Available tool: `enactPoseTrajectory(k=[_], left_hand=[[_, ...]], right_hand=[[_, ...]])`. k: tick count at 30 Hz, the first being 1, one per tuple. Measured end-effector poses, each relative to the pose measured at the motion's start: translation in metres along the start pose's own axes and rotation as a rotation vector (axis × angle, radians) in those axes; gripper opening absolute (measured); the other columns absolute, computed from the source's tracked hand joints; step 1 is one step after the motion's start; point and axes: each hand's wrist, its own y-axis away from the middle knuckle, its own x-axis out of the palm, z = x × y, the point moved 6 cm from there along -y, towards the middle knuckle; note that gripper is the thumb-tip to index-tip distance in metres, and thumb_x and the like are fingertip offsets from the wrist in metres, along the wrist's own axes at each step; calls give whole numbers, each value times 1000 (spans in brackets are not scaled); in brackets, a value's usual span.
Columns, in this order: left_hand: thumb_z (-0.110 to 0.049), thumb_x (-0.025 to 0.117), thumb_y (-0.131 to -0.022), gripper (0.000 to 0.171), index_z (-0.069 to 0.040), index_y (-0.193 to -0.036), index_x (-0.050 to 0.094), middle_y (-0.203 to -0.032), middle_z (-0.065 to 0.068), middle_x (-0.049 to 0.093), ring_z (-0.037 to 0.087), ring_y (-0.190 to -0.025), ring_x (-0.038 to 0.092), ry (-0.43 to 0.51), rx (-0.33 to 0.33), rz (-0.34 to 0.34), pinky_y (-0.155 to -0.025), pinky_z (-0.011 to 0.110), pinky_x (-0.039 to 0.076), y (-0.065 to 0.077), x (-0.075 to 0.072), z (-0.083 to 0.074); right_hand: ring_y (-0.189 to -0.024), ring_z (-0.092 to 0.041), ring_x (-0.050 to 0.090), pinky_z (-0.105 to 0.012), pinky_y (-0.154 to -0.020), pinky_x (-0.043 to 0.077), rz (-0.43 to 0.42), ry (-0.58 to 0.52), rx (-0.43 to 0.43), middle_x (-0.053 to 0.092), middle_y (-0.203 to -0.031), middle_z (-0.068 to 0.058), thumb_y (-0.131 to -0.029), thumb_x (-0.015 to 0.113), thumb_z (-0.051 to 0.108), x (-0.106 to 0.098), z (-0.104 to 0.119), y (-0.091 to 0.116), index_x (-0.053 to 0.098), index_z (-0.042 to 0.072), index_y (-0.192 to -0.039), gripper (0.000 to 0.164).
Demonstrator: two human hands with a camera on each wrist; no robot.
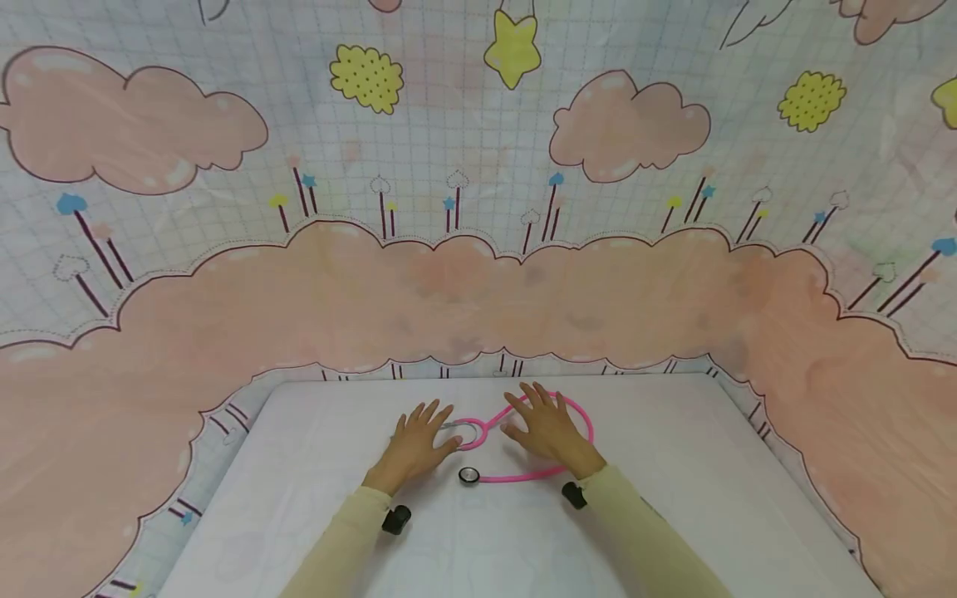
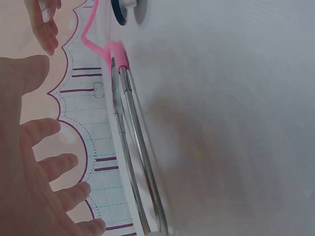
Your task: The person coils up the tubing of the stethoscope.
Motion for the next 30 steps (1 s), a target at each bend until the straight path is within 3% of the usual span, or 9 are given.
enactPoseTrajectory(k=[10, 18, 30], left_hand=[[-46, 57, -96, 62, -12, -147, 45, -151, 18, 43, 43, -141, 36, 31, -45, 18, -113, 66, 23, 3, 6, 10], [-37, 64, -94, 59, -10, -145, 48, -144, 19, 51, 40, -134, 46, 46, -64, 32, -107, 63, 35, 5, 12, 16], [-28, 70, -91, 53, -4, -136, 55, -135, 17, 57, 38, -128, 49, 3, -55, 25, -104, 58, 40, 3, 17, 21]], right_hand=[[-148, -37, 25, -67, -115, 18, 13, -21, 1, 32, -159, -11, -97, 52, 53, 8, -4, -8, 41, 25, -150, 62], [-148, -37, 25, -67, -114, 20, 6, 0, -24, 32, -159, -11, -97, 56, 47, 12, -2, -12, 40, 24, -151, 60], [-141, -38, 38, -66, -112, 27, -15, 35, -67, 47, -148, -14, -94, 65, 30, 14, -2, -13, 52, 16, -142, 51]])
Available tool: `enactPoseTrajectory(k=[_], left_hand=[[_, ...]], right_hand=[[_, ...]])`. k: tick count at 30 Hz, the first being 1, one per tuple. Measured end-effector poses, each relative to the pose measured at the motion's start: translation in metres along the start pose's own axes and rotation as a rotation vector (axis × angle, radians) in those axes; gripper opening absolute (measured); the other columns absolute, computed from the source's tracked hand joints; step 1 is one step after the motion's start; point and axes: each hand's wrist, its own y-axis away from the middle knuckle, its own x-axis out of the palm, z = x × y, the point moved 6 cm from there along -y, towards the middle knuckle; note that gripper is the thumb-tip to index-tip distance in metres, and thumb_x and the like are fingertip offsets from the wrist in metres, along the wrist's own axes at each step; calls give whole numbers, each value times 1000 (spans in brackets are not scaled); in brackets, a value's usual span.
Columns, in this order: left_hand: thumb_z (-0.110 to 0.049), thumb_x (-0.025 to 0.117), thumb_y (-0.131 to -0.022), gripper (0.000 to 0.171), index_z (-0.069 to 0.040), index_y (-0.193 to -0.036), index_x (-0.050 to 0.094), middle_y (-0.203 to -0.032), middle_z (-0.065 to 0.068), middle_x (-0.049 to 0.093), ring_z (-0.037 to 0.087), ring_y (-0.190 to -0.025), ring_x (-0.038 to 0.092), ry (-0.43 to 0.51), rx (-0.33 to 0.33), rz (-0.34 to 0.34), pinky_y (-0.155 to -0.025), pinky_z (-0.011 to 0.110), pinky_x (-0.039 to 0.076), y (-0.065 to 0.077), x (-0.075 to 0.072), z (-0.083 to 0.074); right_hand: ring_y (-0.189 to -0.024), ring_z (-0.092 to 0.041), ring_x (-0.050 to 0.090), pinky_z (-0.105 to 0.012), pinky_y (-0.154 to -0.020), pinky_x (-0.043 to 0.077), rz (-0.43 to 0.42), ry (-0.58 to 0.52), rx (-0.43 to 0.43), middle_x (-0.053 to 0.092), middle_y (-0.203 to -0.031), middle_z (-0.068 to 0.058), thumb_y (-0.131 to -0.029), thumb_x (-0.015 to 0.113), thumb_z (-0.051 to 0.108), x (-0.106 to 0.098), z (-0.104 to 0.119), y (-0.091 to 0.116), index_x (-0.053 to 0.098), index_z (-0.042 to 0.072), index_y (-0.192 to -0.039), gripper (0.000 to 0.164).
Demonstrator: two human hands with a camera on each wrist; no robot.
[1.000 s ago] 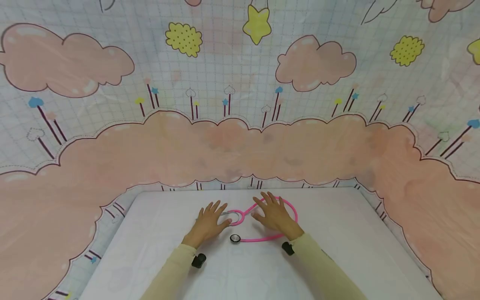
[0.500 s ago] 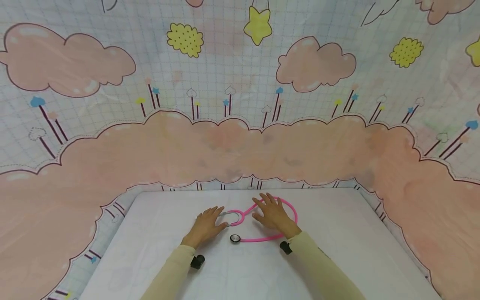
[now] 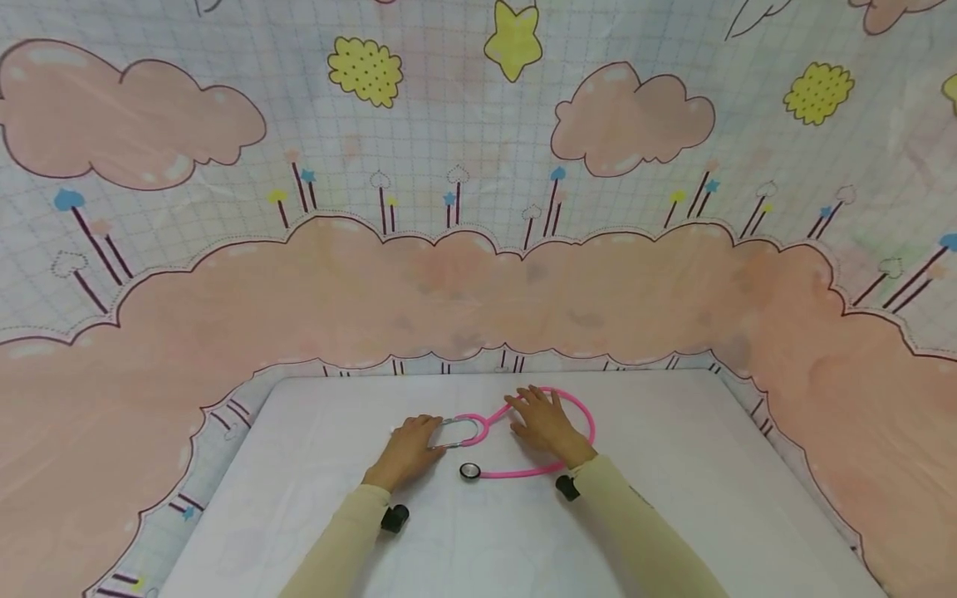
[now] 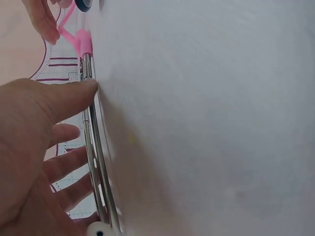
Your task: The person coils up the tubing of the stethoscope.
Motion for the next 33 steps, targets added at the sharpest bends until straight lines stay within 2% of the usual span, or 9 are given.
enactPoseTrajectory(k=[6, 10, 13, 17, 22, 27, 33], left_hand=[[-26, 71, -90, 50, -3, -132, 58, -133, 17, 58, 38, -125, 50, -7, -1, -5, -101, 57, 41, 2, 1, 2], [-24, 72, -89, 49, -2, -131, 59, -132, 17, 58, 38, -124, 50, -5, 0, -11, -99, 58, 42, 4, -1, 1], [-24, 72, -90, 48, -3, -131, 59, -131, 16, 58, 38, -124, 50, -13, 5, -25, -100, 58, 42, 3, -3, 1], [-26, 72, -90, 48, -4, -131, 59, -129, 15, 58, 36, -122, 51, -14, 2, -16, -100, 58, 42, 0, -3, 1], [-27, 73, -89, 49, -4, -129, 60, -122, 14, 60, 34, -115, 52, -14, -11, -32, -99, 56, 43, -5, -4, 4], [-27, 76, -86, 47, -4, -125, 63, -116, 13, 61, 32, -111, 55, -10, -25, -17, -96, 54, 44, -7, -2, 7], [-26, 76, -85, 41, -3, -117, 64, -108, 10, 63, 29, -105, 57, 36, -40, 17, -96, 53, 42, -8, 4, 8]], right_hand=[[-134, -35, 45, -66, -111, 28, -14, 2, -3, 55, -139, -12, -94, 66, 26, 6, -3, -2, 59, 15, -134, 42], [-127, -35, 50, -67, -110, 28, -28, -8, -13, 60, -126, -10, -94, 67, 21, 7, -4, -3, 64, 14, -126, 34], [-116, -33, 55, -66, -108, 31, -70, -6, -41, 61, -112, -8, -92, 69, 17, 4, -4, -4, 67, 13, -114, 23], [-96, -28, 57, -55, -99, 44, -104, 9, -80, 59, -96, -6, -91, 70, 15, -1, -3, -6, 67, 11, -102, 12], [-90, -24, 56, -45, -88, 47, -95, 3, -82, 60, -94, -4, -92, 70, 18, -2, -6, -9, 67, 12, -103, 13], [-93, -23, 57, -44, -89, 46, -53, -6, -67, 62, -97, -3, -95, 66, 21, 3, -8, -9, 67, 13, -107, 14], [-91, -23, 58, -44, -86, 46, -84, -10, -61, 62, -95, -3, -94, 67, 22, 2, -8, -6, 66, 14, -104, 13]])
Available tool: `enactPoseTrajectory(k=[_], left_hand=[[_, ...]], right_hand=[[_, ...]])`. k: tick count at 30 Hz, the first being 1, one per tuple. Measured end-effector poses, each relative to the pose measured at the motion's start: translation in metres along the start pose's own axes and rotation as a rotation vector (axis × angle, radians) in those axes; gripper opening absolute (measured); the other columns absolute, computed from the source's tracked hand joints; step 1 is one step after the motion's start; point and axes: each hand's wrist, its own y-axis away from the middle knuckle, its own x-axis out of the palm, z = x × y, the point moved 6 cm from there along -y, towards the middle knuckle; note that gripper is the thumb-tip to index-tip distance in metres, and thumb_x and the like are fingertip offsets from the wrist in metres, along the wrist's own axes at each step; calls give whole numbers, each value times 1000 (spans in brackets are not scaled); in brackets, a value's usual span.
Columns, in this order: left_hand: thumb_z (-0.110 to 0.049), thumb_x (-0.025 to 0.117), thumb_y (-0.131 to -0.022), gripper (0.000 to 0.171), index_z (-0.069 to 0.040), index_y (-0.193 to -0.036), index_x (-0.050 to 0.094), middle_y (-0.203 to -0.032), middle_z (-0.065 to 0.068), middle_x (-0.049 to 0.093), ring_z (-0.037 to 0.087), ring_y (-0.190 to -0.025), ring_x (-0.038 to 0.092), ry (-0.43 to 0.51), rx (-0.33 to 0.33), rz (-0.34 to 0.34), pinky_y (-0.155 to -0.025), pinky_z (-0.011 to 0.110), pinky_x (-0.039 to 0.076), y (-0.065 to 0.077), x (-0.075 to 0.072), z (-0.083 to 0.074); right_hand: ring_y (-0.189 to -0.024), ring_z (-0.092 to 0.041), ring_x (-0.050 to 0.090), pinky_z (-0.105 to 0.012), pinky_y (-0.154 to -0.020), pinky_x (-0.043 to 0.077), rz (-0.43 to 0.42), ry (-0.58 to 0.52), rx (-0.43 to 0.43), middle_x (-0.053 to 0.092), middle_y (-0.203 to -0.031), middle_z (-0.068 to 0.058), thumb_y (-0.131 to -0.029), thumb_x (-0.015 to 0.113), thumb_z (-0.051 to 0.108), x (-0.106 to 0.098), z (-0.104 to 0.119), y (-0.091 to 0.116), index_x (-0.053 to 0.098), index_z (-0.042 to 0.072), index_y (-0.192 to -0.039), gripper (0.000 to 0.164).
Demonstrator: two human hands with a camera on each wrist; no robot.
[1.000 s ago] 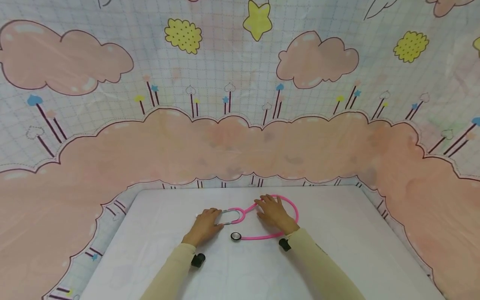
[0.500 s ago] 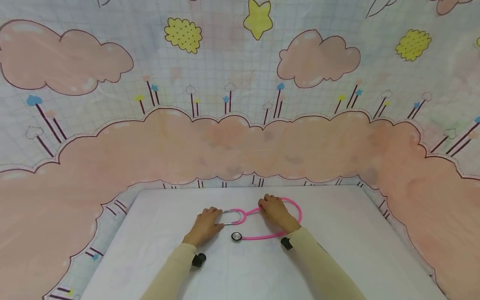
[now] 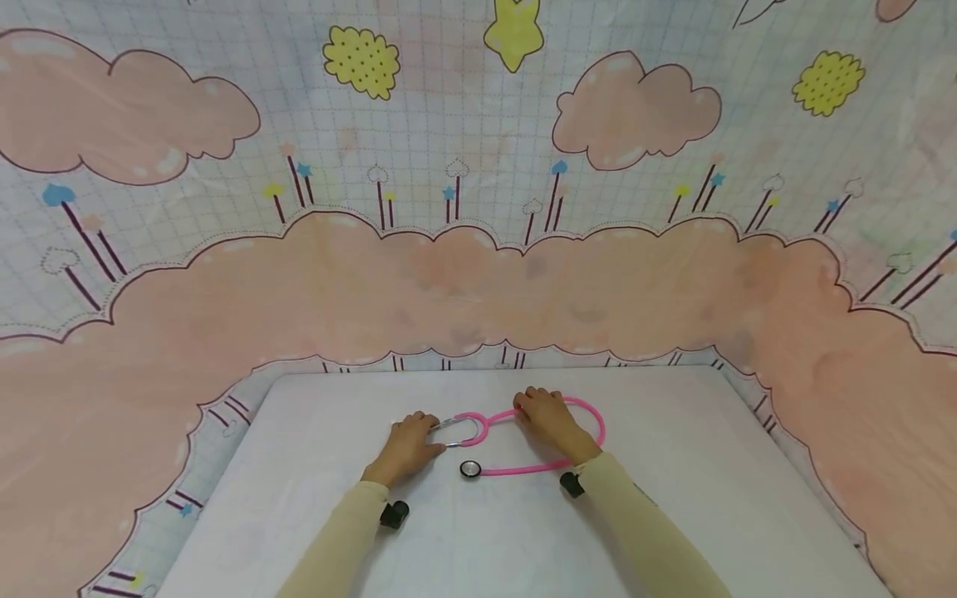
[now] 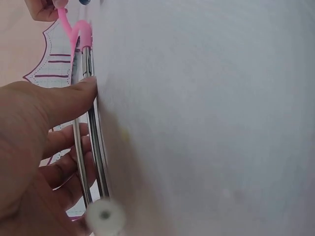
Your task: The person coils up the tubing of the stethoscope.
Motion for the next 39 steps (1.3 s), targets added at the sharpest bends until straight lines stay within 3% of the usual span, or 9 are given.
enactPoseTrajectory(k=[6, 11, 20, 31, 39], left_hand=[[-26, 77, -85, 37, -6, -112, 61, -92, 2, 59, 20, -89, 54, 33, -24, 8, -94, 50, 39, 0, 1, 3], [-22, 79, -83, 35, -7, -108, 59, -87, 0, 58, 17, -82, 51, 69, 3, -26, -84, 43, 40, 1, -5, -1], [-20, 79, -83, 39, -10, -111, 53, -75, -7, 58, 10, -65, 48, 71, 30, -10, -65, 29, 39, 3, -5, -2], [-21, 74, -88, 40, -10, -121, 55, -75, -7, 57, 7, -64, 48, 171, 90, 32, -61, 24, 41, 8, 1, 4], [-25, 73, -89, 43, -11, -126, 56, -74, -10, 57, 6, -63, 48, 191, 86, -4, -61, 23, 41, 13, -13, -2]], right_hand=[[-94, -23, 59, -45, -89, 46, 1, -19, 16, 63, -97, -3, -94, 68, 23, 0, -1, 0, 66, 14, -106, 15], [-95, -24, 59, -47, -90, 46, -18, -29, 13, 63, -97, -4, -95, 66, 22, -3, -1, 0, 65, 14, -106, 14], [-95, -26, 59, -49, -88, 45, -53, -6, 14, 67, -98, -4, -97, 63, 23, -7, 0, 2, 65, 15, -106, 12], [-94, -25, 59, -49, -90, 45, -68, -31, 17, 67, -96, -2, -96, 64, 24, -9, -1, 6, 66, 16, -105, 12], [-93, -22, 60, -46, -89, 45, -109, -108, 20, 67, -94, 0, -95, 66, 23, -21, -2, 11, 65, 15, -107, 15]])
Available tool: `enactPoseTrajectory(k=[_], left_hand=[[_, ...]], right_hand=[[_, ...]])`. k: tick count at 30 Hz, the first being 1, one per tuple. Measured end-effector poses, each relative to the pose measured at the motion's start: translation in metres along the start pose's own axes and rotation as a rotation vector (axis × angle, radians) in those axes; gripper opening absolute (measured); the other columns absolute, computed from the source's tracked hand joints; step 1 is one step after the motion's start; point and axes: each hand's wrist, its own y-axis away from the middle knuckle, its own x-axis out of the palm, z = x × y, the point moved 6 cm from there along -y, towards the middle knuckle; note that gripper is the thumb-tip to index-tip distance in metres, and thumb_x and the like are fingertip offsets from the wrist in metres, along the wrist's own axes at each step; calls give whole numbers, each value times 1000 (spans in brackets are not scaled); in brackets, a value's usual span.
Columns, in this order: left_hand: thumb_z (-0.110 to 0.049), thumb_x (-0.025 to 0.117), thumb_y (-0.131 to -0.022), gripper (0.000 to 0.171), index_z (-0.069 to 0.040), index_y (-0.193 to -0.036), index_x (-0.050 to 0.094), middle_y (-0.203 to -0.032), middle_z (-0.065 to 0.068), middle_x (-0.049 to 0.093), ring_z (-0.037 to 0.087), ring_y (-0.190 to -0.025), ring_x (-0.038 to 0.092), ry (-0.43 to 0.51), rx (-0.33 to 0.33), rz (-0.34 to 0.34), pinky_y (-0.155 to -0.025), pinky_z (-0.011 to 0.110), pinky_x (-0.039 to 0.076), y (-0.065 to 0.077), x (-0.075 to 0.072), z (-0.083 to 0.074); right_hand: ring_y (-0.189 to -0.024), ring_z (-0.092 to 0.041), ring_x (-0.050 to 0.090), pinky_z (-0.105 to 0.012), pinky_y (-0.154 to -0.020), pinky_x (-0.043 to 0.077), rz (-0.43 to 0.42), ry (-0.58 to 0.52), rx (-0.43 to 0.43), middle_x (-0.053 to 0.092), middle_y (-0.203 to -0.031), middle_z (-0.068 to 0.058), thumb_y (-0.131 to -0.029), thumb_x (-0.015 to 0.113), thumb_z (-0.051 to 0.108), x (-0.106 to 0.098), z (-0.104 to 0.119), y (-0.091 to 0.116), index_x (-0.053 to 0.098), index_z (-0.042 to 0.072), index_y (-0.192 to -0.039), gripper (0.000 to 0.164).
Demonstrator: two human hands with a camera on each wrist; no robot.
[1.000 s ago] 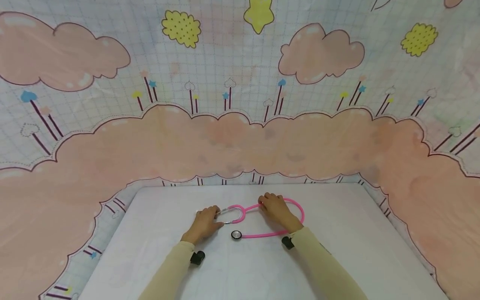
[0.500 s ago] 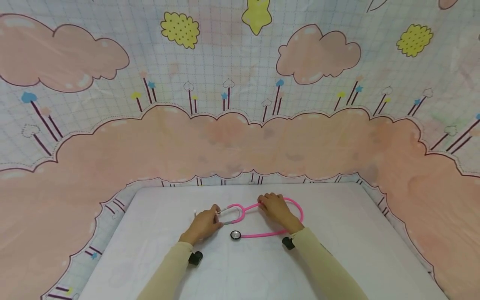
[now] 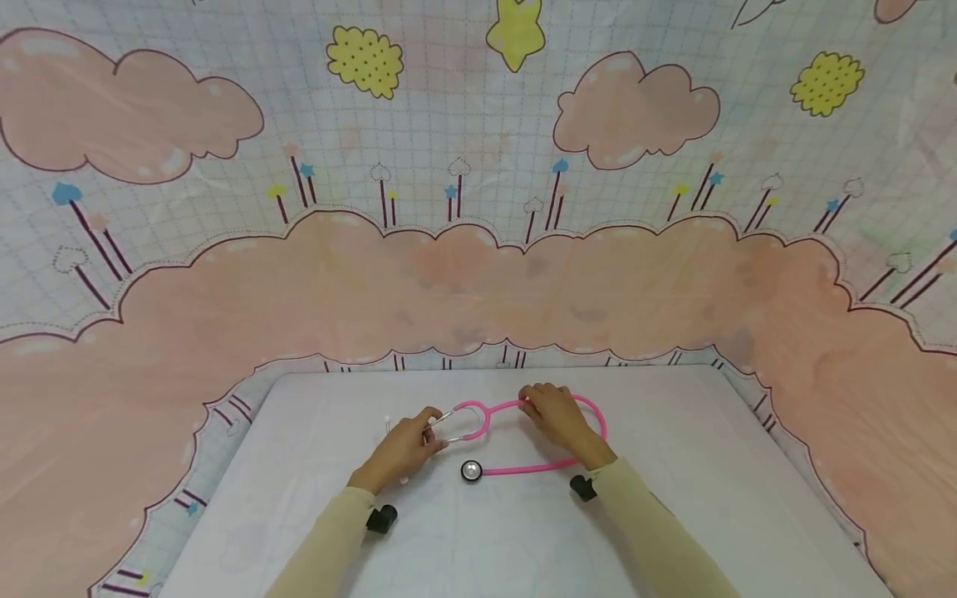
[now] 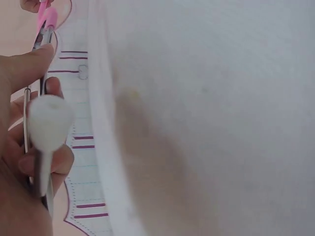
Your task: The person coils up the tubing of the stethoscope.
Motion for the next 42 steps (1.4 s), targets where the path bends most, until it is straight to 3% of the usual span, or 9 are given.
enactPoseTrajectory(k=[4, 11, 20, 23, 26, 29, 32, 36, 42], left_hand=[[-27, 73, -89, 44, -10, -126, 57, -74, -9, 57, 7, -63, 47, 18, 5, -10, -60, 22, 40, 3, -6, -8], [-29, 74, -88, 46, -10, -127, 58, -74, -9, 56, 5, -61, 46, 44, 46, -43, -56, 21, 39, 10, -17, -21], [-28, 76, -87, 47, -8, -125, 59, -71, -10, 55, 2, -58, 44, 31, 150, -96, -54, 19, 39, 18, -32, -34], [-30, 76, -86, 47, -9, -125, 60, -69, -11, 55, 1, -57, 43, 21, 189, -129, -54, 19, 39, 18, -38, -39], [-31, 77, -85, 47, -10, -125, 61, -68, -11, 55, 0, -56, 43, 6, 199, -154, -54, 18, 39, 20, -44, -42], [-31, 77, -85, 47, -10, -125, 61, -68, -11, 54, 0, -56, 42, 7, 209, -153, -54, 19, 38, 21, -48, -45], [-27, 76, -86, 45, -10, -125, 61, -68, -10, 54, 0, -57, 41, 24, 228, -131, -54, 19, 38, 22, -50, -49], [-23, 75, -88, 43, -8, -126, 60, -70, -10, 54, -1, -59, 42, 44, 261, -96, -55, 19, 40, 26, -50, -54], [-22, 75, -88, 46, -4, -128, 61, -71, -11, 56, -1, -61, 44, 14, 315, -78, -56, 18, 42, 34, -53, -67]], right_hand=[[-87, -18, 59, -41, -88, 46, -6, -26, 25, 66, -92, 1, -95, 65, 26, -5, -2, 3, 65, 16, -108, 16], [-73, -10, 54, -28, -70, 49, -51, -90, 39, 62, -85, 5, -96, 64, 30, -18, -4, 14, 67, 16, -105, 17], [-73, -18, 55, -45, -84, 47, -270, -38, -142, 62, -76, 3, -85, 77, 29, -46, -2, 25, 74, 13, -94, 18], [-78, -17, 57, -42, -81, 49, -270, -62, -151, 64, -82, 1, -89, 72, 25, -51, -5, 28, 73, 11, -103, 20], [-84, -17, 59, -36, -77, 51, -236, -158, -108, 67, -91, -3, -93, 68, 19, -56, -9, 31, 67, 8, -113, 23], [-89, -18, 61, -38, -77, 53, -229, -256, -89, 68, -98, -6, -94, 66, 14, -64, -12, 35, 64, 6, -114, 21], [-93, -20, 63, -41, -82, 54, -267, -279, -139, 68, -101, -7, -93, 66, 8, -74, -9, 38, 65, 5, -110, 17], [-95, -19, 64, -38, -84, 54, -360, -263, -216, 68, -100, -4, -90, 69, 3, -88, -3, 41, 66, 6, -108, 19], [-101, -23, 60, -33, -92, 44, -513, -268, -307, 67, -100, -5, -85, 70, -3, -104, 3, 45, 70, 6, -103, 21]])
